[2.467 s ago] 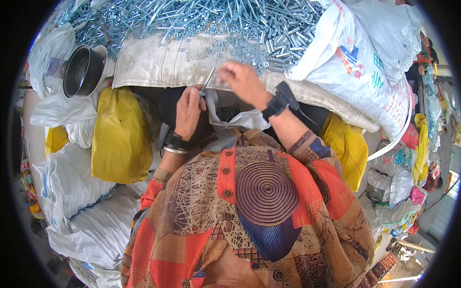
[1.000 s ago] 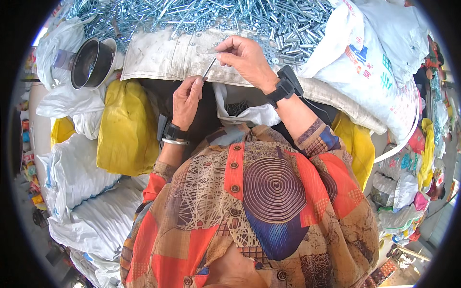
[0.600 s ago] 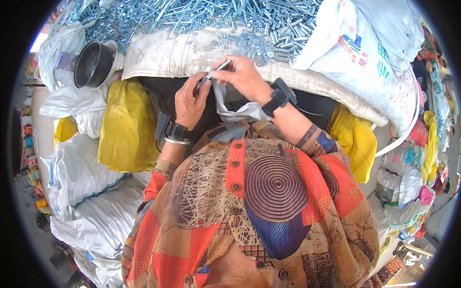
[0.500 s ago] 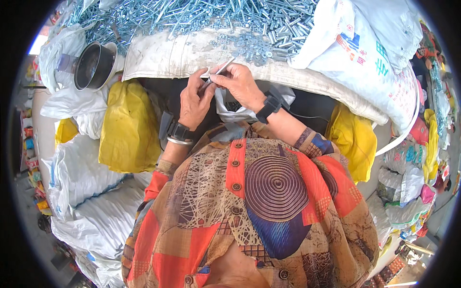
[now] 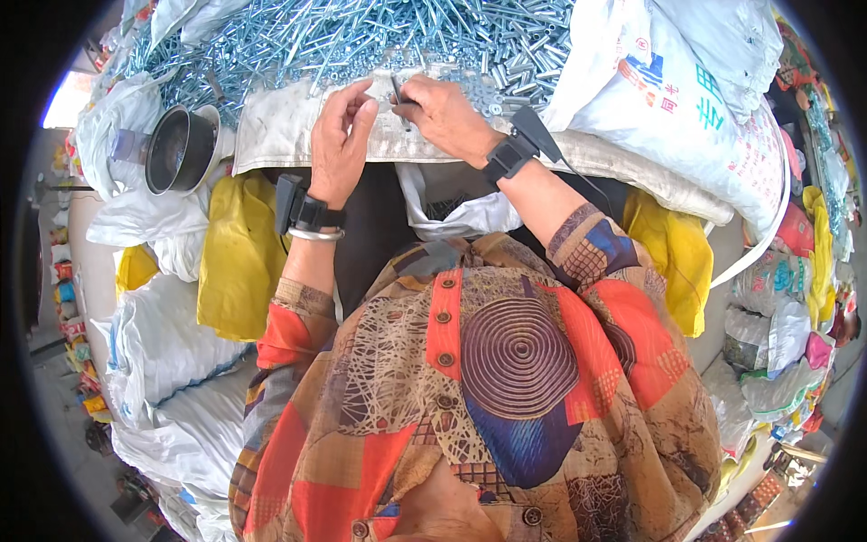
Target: Sorting metal bolts and assembling them with washers in a warehouse setting.
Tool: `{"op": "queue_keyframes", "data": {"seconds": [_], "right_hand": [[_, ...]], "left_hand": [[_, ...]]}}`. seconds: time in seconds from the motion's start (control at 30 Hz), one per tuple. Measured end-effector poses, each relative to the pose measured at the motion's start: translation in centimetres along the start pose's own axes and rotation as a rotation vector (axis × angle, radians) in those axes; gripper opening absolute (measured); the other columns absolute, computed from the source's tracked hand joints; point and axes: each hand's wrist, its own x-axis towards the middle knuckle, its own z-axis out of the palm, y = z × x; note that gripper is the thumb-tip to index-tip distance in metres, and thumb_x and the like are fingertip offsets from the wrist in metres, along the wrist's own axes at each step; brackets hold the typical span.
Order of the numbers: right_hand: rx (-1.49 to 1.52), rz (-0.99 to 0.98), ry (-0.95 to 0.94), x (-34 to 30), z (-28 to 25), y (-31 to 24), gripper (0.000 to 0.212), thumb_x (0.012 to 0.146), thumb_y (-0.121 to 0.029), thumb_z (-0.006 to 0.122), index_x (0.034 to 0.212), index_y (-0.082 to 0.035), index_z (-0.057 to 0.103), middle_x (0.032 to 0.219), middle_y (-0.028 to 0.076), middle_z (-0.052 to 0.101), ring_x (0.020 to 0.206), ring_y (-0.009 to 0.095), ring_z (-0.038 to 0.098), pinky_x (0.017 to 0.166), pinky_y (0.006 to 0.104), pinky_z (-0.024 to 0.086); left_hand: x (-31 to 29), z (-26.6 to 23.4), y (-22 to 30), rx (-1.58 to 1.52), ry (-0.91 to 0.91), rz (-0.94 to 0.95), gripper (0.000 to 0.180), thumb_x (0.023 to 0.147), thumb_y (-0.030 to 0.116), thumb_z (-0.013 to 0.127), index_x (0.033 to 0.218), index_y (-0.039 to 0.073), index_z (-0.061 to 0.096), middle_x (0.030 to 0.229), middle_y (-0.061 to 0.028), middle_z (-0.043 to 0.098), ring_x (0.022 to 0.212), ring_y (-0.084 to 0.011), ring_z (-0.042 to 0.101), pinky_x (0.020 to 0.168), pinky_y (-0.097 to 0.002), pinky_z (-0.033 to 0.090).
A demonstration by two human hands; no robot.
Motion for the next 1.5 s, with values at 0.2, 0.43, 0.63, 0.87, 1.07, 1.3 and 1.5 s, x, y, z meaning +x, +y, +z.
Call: {"op": "queue_keyframes", "data": {"seconds": [0.2, 0.43, 0.63, 0.87, 1.07, 1.3, 1.5], "right_hand": [[0.033, -0.073, 0.061, -0.1, 2.1, 1.2, 0.018, 0.088, -0.012, 0.066, 0.097, 0.002, 0.06, 0.093, 0.02, 0.062, 0.087, 0.04, 0.062, 0.074, 0.0448, 0.05], [-0.218, 0.022, 0.031, 0.2, 2.0, 1.2, 0.027, 0.083, -0.021, 0.073, 0.098, -0.002, 0.063, 0.096, 0.017, 0.063, 0.086, 0.037, 0.063, 0.072, 0.0446, 0.051], [-0.372, -0.011, 0.104, 2.2, 5.4, 5.5, 0.031, 0.077, -0.02, 0.076, 0.099, -0.003, 0.061, 0.091, 0.016, 0.065, 0.084, 0.037, 0.065, 0.074, 0.0441, 0.052], [0.12, -0.028, 0.19, 0.0, 3.3, 0.4, 0.04, 0.087, -0.017, 0.069, 0.122, -0.002, 0.059, 0.1, 0.021, 0.069, 0.093, 0.035, 0.069, 0.075, 0.0406, 0.054], [0.297, 0.187, 0.293, -0.2, 3.3, 1.9, 0.04, 0.101, -0.033, 0.053, 0.128, -0.003, 0.057, 0.095, 0.014, 0.07, 0.088, 0.023, 0.068, 0.081, 0.0341, 0.052], [0.459, 0.282, 0.277, 0.3, 3.8, 2.3, 0.05, 0.103, -0.042, 0.044, 0.138, -0.006, 0.051, 0.105, 0.013, 0.067, 0.101, 0.023, 0.063, 0.092, 0.0343, 0.048], [0.452, 0.232, 0.254, 0.1, 3.1, 2.8, 0.05, 0.103, -0.041, 0.044, 0.138, -0.006, 0.051, 0.094, 0.009, 0.068, 0.092, 0.018, 0.063, 0.089, 0.0319, 0.049]], "left_hand": [[2.0, 1.0, 0.0, 0.046, -0.077, 0.136, 0.012, 0.09, 0.008, 0.067, 0.102, 0.005, 0.071, 0.092, -0.0079, 0.065, 0.079, -0.018, 0.064, 0.07, -0.028, 0.051], [2.1, 1.2, -0.1, 0.067, -0.08, 0.111, 0.01, 0.086, 0.008, 0.072, 0.095, 0.004, 0.071, 0.085, -0.006, 0.064, 0.071, -0.0153, 0.062, 0.064, -0.0269, 0.05], [2.4, 1.9, 0.1, 0.107, -0.063, 0.089, 0.008, 0.084, 0.009, 0.074, 0.091, 0.006, 0.071, 0.081, -0.0042, 0.063, 0.068, -0.013, 0.06, 0.062, -0.0258, 0.048], [2.7, 0.9, -0.6, 0.075, 0.014, 0.101, 0.007, 0.084, 0.01, 0.075, 0.086, 0.005, 0.069, 0.076, -0.0054, 0.059, 0.064, -0.017, 0.059, 0.057, -0.0295, 0.047], [2.9, 1.2, -0.8, 0.128, 0.002, 0.105, 0.01, 0.084, 0.01, 0.075, 0.086, 0.005, 0.067, 0.076, -0.006, 0.059, 0.063, -0.0169, 0.059, 0.057, -0.0293, 0.047], [3.0, 0.9, -0.6, 0.093, 0.021, 0.088, 0.01, 0.084, 0.009, 0.075, 0.086, 0.003, 0.067, 0.076, -0.0067, 0.06, 0.064, -0.0169, 0.059, 0.058, -0.0289, 0.047], [2.8, 0.8, -0.6, 0.11, 0.025, 0.094, 0.01, 0.084, 0.009, 0.075, 0.085, 0.003, 0.067, 0.076, -0.0064, 0.059, 0.063, -0.0165, 0.058, 0.057, -0.0291, 0.046]]}}
